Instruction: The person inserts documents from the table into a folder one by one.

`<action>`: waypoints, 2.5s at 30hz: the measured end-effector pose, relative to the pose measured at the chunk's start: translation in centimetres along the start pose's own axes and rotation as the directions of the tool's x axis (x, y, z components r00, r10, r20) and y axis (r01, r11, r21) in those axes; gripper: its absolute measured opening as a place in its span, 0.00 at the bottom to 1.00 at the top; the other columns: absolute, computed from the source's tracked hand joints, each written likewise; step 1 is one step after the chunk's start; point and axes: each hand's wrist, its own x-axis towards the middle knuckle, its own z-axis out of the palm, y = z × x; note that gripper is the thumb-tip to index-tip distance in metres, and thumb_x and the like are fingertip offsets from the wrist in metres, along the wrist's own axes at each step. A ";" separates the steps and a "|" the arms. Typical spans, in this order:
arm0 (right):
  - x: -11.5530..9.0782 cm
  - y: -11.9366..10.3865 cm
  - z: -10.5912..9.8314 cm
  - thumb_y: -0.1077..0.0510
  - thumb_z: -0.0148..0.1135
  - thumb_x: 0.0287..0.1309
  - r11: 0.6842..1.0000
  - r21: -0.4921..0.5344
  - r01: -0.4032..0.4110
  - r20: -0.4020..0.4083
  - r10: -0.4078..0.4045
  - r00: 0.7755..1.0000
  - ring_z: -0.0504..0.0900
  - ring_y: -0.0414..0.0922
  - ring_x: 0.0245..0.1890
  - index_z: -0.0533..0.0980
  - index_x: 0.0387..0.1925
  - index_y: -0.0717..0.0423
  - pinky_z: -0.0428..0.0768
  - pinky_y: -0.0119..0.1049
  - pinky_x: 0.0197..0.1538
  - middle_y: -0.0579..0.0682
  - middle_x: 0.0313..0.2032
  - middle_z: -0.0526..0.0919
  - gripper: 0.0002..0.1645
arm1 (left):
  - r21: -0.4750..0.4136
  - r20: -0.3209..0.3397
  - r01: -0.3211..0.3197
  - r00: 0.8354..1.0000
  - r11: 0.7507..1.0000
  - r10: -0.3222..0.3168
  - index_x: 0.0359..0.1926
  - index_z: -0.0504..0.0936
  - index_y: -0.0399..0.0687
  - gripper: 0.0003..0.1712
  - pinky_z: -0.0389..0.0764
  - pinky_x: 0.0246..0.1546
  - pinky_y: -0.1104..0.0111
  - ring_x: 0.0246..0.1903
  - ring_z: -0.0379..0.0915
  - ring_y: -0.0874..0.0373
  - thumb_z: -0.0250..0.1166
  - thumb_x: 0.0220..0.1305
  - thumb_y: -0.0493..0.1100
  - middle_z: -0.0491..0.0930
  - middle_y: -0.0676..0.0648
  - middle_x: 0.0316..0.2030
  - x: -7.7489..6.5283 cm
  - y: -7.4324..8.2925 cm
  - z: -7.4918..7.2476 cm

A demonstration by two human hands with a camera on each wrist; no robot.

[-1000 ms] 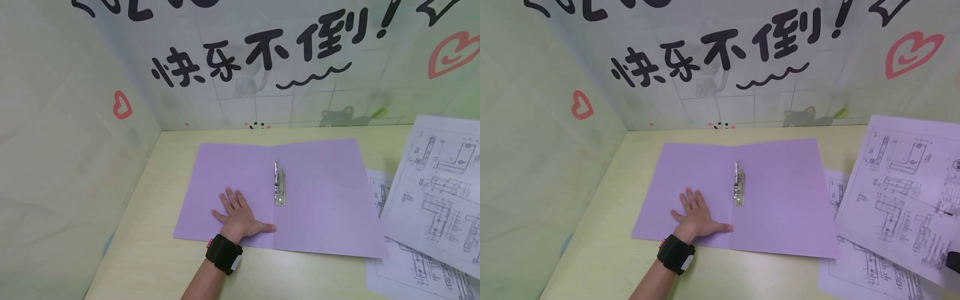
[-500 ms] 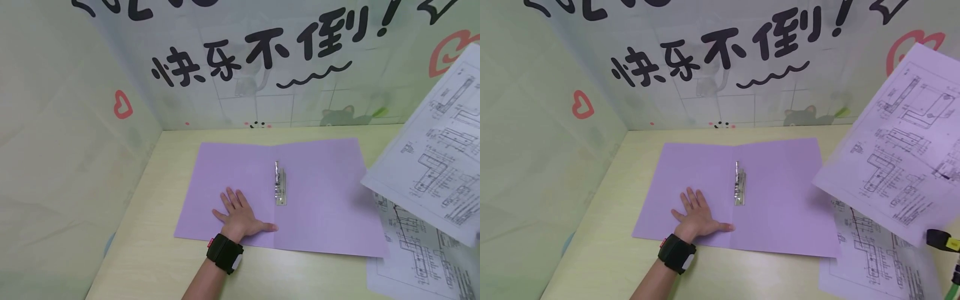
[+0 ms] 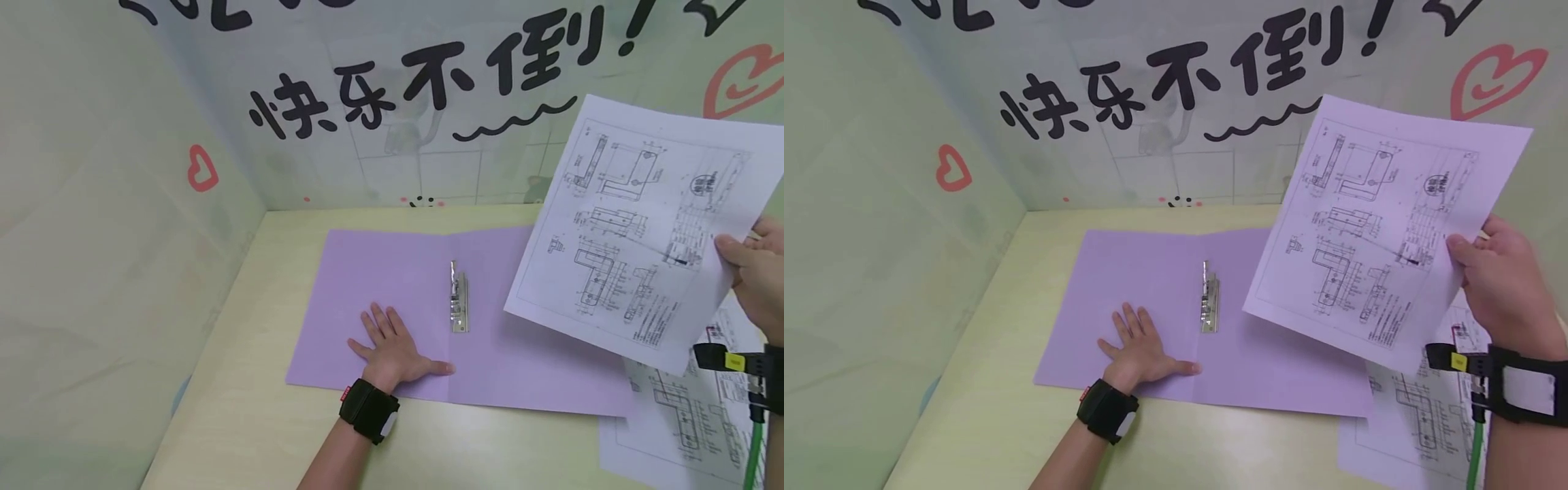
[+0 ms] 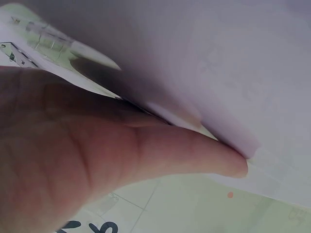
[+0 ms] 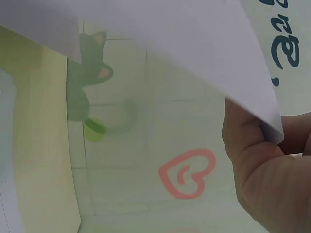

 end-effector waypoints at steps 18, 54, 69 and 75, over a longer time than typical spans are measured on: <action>1.0 -0.2 4.0 0.43 0.34 0.76 0.841 -0.540 -0.039 0.144 0.138 0.980 0.74 0.42 0.51 0.40 0.78 0.36 0.73 0.53 0.65 0.52 0.74 0.57 0.35 | 0.000 -0.006 -0.007 1.000 1.000 0.007 0.78 0.32 0.41 0.90 0.37 0.67 0.28 0.76 0.15 0.37 0.70 0.27 0.85 0.19 0.36 0.76 0.1 -0.1 0.4; 2.2 4.2 8.4 0.54 0.29 0.77 0.772 -0.626 -0.111 0.253 0.335 0.908 0.77 0.65 0.54 0.39 0.75 0.70 0.78 0.61 0.55 0.74 0.63 0.65 0.36 | -0.019 0.009 0.003 1.000 1.000 -0.003 0.78 0.32 0.41 0.89 0.37 0.68 0.29 0.77 0.15 0.37 0.71 0.29 0.83 0.20 0.37 0.77 0.1 0.3 -0.1; 2.3 5.1 9.3 0.55 0.32 0.77 0.772 -0.622 -0.131 0.259 0.361 0.896 0.79 0.62 0.51 0.41 0.74 0.72 0.82 0.49 0.48 0.73 0.58 0.69 0.35 | -0.031 0.000 0.009 1.000 0.999 -0.009 0.78 0.33 0.41 0.89 0.37 0.68 0.30 0.77 0.15 0.37 0.72 0.29 0.82 0.21 0.37 0.77 0.0 0.2 0.1; 2.1 5.0 9.5 0.54 0.34 0.78 0.791 -0.603 -0.099 0.296 0.337 0.894 0.82 0.56 0.47 0.43 0.75 0.70 0.83 0.44 0.43 0.73 0.58 0.71 0.35 | -0.013 -0.006 0.005 1.000 1.000 -0.005 0.78 0.33 0.41 0.89 0.38 0.68 0.30 0.77 0.16 0.37 0.70 0.28 0.84 0.21 0.37 0.77 0.2 0.2 0.1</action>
